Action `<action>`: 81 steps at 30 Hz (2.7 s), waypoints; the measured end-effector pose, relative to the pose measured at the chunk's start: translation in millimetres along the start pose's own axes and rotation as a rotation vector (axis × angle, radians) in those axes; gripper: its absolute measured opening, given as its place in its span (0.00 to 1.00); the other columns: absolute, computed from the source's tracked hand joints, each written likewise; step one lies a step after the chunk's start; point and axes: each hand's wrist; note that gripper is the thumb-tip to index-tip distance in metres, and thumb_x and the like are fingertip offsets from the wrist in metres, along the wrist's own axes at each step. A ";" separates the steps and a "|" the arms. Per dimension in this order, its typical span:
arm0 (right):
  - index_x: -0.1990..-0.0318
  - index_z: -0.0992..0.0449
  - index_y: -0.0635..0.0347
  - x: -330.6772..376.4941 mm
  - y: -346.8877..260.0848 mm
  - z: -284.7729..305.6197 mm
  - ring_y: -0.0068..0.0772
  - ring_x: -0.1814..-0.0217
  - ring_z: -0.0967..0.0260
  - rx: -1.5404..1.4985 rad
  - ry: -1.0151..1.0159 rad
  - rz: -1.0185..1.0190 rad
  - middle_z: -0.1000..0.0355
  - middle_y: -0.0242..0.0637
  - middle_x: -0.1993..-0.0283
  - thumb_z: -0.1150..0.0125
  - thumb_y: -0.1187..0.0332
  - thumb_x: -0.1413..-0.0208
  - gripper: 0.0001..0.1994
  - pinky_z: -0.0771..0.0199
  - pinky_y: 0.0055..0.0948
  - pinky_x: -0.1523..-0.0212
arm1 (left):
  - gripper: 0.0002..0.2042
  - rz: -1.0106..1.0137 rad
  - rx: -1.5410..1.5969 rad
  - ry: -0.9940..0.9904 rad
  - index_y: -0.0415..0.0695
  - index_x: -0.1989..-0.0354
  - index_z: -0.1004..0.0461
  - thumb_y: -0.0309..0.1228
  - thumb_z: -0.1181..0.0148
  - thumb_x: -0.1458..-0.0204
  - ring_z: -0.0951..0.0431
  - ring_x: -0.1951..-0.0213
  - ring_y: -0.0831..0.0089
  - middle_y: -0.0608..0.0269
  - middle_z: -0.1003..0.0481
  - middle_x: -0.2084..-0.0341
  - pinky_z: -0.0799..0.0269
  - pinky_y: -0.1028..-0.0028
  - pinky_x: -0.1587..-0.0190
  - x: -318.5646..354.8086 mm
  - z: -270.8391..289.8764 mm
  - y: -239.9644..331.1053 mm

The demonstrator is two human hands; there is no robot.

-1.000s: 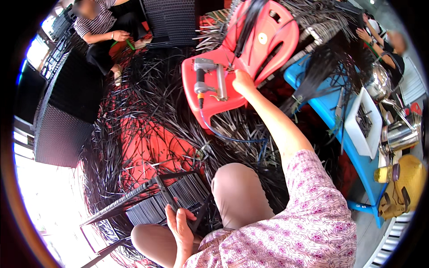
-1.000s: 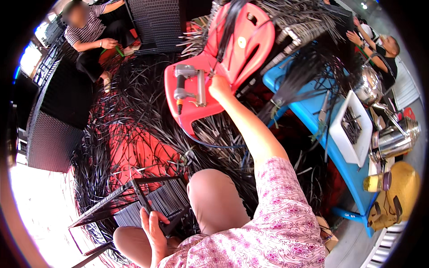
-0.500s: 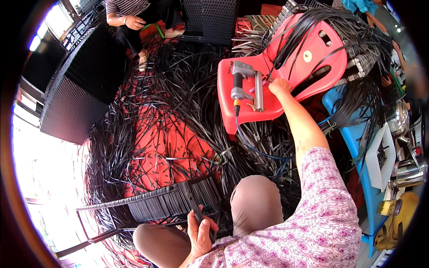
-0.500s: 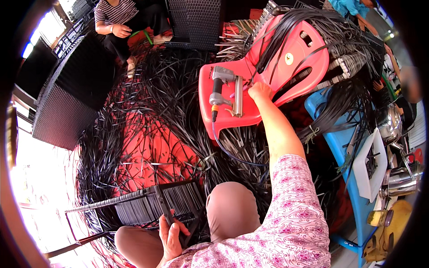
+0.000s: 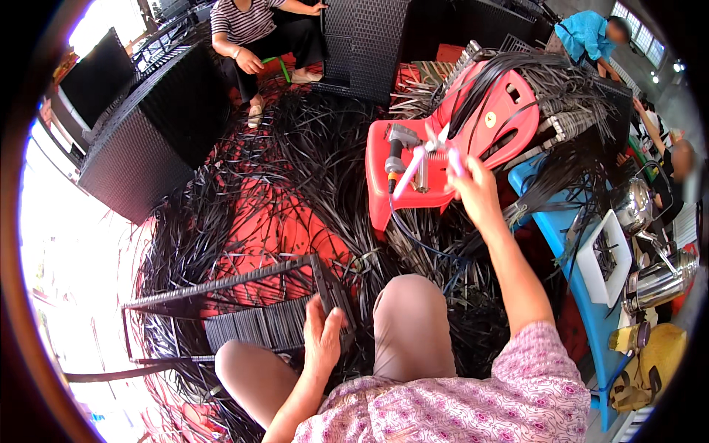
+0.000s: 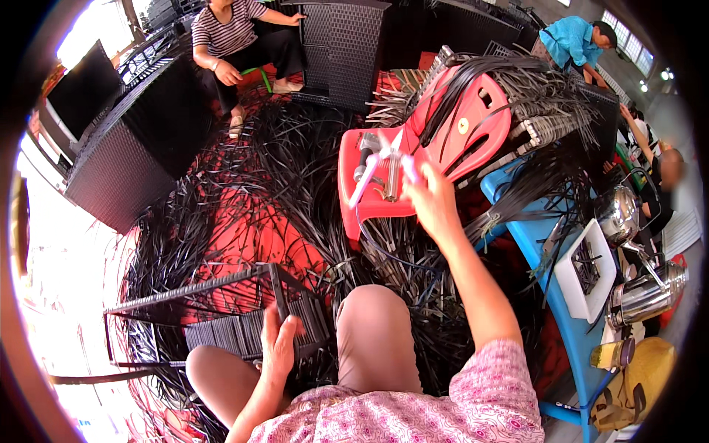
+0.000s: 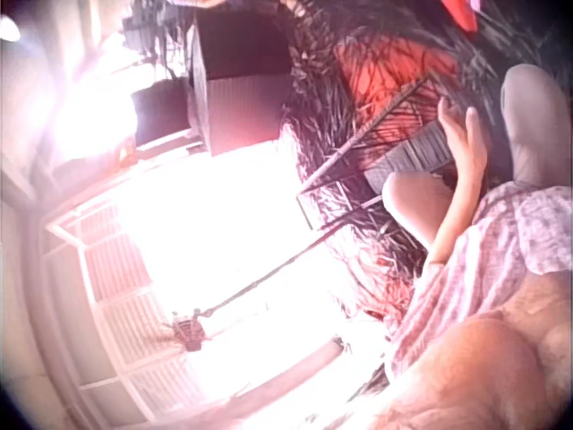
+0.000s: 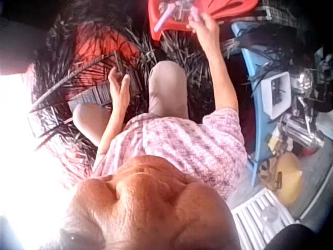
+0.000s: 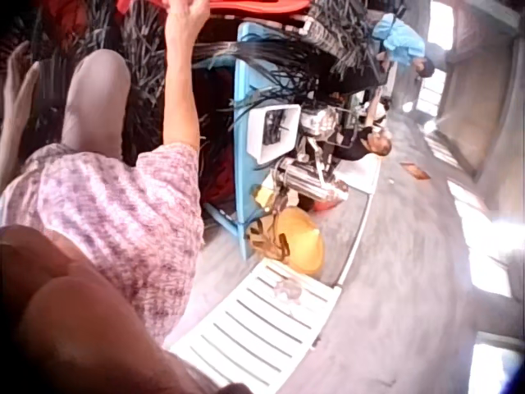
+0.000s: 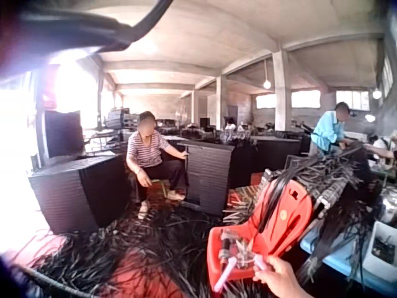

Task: The person weaves black synthetic wicker strips around a metal chair frame, securing them with a pneumatic staple gun and trimming excess with pliers.

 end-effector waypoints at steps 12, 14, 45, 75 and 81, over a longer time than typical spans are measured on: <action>0.37 0.36 0.62 308.4 -58.5 -66.6 0.38 0.43 0.29 -0.761 -0.259 -0.142 0.31 0.44 0.42 0.40 0.72 0.43 0.25 0.25 0.33 0.50 | 0.34 -0.450 -0.006 -0.215 0.34 0.30 0.48 0.48 0.52 0.36 0.31 0.41 0.53 0.41 0.36 0.41 0.37 0.60 0.38 99.4 -24.7 50.7; 0.29 0.49 0.61 312.2 -62.5 -64.3 0.48 0.30 0.39 -0.906 -0.419 -0.167 0.43 0.52 0.30 0.38 0.59 0.40 0.38 0.32 0.44 0.38 | 0.35 -0.441 0.003 -0.199 0.35 0.29 0.49 0.50 0.53 0.36 0.33 0.39 0.52 0.41 0.37 0.40 0.38 0.60 0.37 107.7 -21.5 40.8; 0.41 0.32 0.55 228.8 -45.5 -55.3 0.46 0.41 0.36 0.863 -0.573 0.457 0.31 0.43 0.48 0.26 0.53 0.62 0.37 0.40 0.41 0.38 | 0.05 -0.261 -0.466 -0.375 0.36 0.66 0.24 0.23 0.37 0.50 0.22 0.70 0.74 0.61 0.22 0.75 0.26 0.73 0.64 -28.5 61.6 72.9; 0.44 0.36 0.65 223.9 -41.2 -60.1 0.44 0.57 0.24 0.512 -0.645 0.127 0.25 0.44 0.59 0.32 0.60 0.52 0.30 0.27 0.36 0.54 | 0.34 -0.752 -0.788 0.143 0.45 0.34 0.38 0.24 0.35 0.54 0.36 0.36 0.50 0.42 0.38 0.38 0.34 0.62 0.41 -44.7 61.4 87.5; 0.28 0.53 0.65 274.5 10.2 -35.0 0.43 0.34 0.38 -0.224 0.131 0.023 0.38 0.52 0.37 0.30 0.55 0.51 0.49 0.37 0.39 0.36 | 0.28 -0.734 -1.035 0.020 0.44 0.39 0.32 0.44 0.40 0.47 0.38 0.37 0.50 0.49 0.36 0.38 0.45 0.53 0.37 -43.3 -5.2 63.7</action>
Point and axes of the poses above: each hand's wrist, its own x-axis away from the middle knuckle, its own z-axis out of the back of the hand, y = z × x
